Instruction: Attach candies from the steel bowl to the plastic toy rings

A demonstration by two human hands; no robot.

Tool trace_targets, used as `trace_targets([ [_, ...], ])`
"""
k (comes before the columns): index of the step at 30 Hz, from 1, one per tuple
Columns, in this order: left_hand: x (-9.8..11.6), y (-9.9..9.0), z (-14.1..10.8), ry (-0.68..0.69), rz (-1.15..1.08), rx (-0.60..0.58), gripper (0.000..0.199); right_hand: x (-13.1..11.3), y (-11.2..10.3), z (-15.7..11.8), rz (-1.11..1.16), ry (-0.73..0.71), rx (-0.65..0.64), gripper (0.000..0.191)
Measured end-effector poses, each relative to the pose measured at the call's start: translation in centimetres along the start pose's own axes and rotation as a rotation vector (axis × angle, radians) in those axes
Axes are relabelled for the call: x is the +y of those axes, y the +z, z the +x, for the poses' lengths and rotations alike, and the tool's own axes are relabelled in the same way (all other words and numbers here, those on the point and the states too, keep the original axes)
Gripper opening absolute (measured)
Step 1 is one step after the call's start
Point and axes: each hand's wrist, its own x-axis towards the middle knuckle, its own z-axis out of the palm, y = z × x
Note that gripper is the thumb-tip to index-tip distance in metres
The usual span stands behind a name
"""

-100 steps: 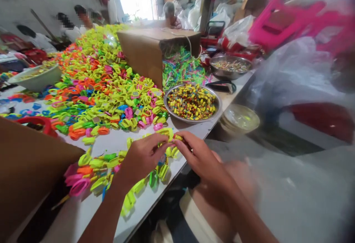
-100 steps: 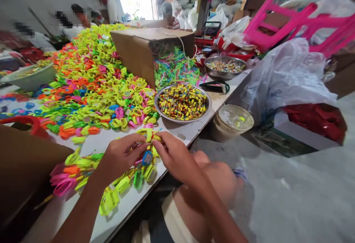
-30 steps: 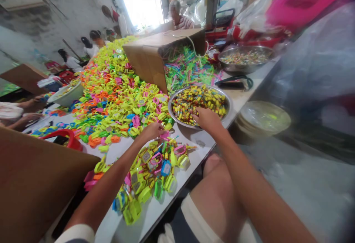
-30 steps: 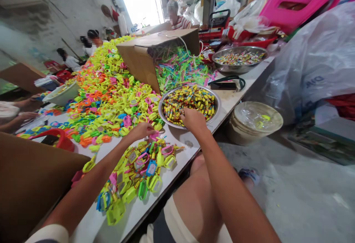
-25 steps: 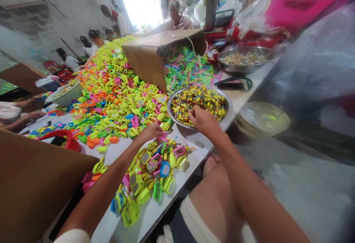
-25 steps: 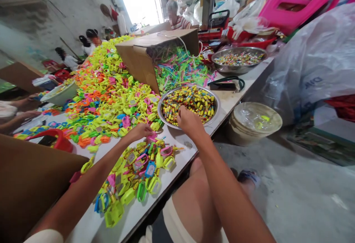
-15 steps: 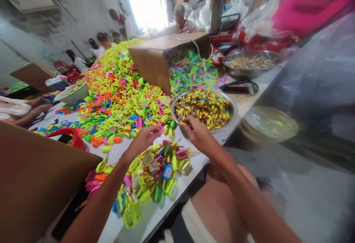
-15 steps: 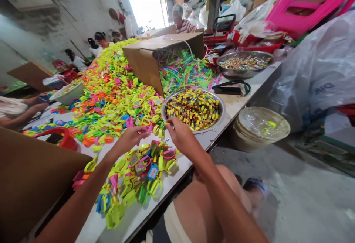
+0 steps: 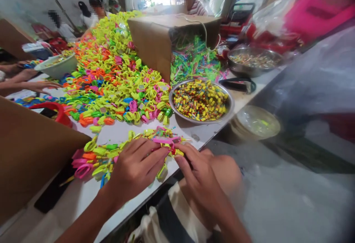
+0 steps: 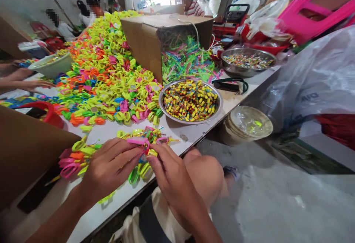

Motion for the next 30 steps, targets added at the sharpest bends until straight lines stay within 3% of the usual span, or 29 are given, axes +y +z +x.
trace_targets([
  [3,0.2,0.2,-0.3,0.038,0.028,-0.003,0.034,-0.2,-0.1,-0.4,0.021,0.027,0.048,0.026],
  [9,0.6,-0.1,-0.9,0.099,0.04,-0.006,0.039,-0.4,-0.2,-1.1,0.254,0.284,-0.025,0.031],
  [16,0.5,0.3,-2.5,0.126,0.02,0.019,0.038,-0.3,-0.3,-1.3,0.422,0.344,-0.093,0.033],
  [23,1.3,1.6,-4.6,0.022,-0.021,0.063,0.026,0.5,1.7,-2.4,0.504,0.439,-0.149,0.036],
  [27,0.6,1.5,-6.8,-0.13,-0.028,0.055,0.023,2.1,2.2,-1.3,0.275,0.398,-0.316,0.046],
  [30,-1.7,0.8,-10.1,-0.308,0.028,0.117,0.024,4.3,0.2,3.1,-0.236,0.254,-0.222,0.051],
])
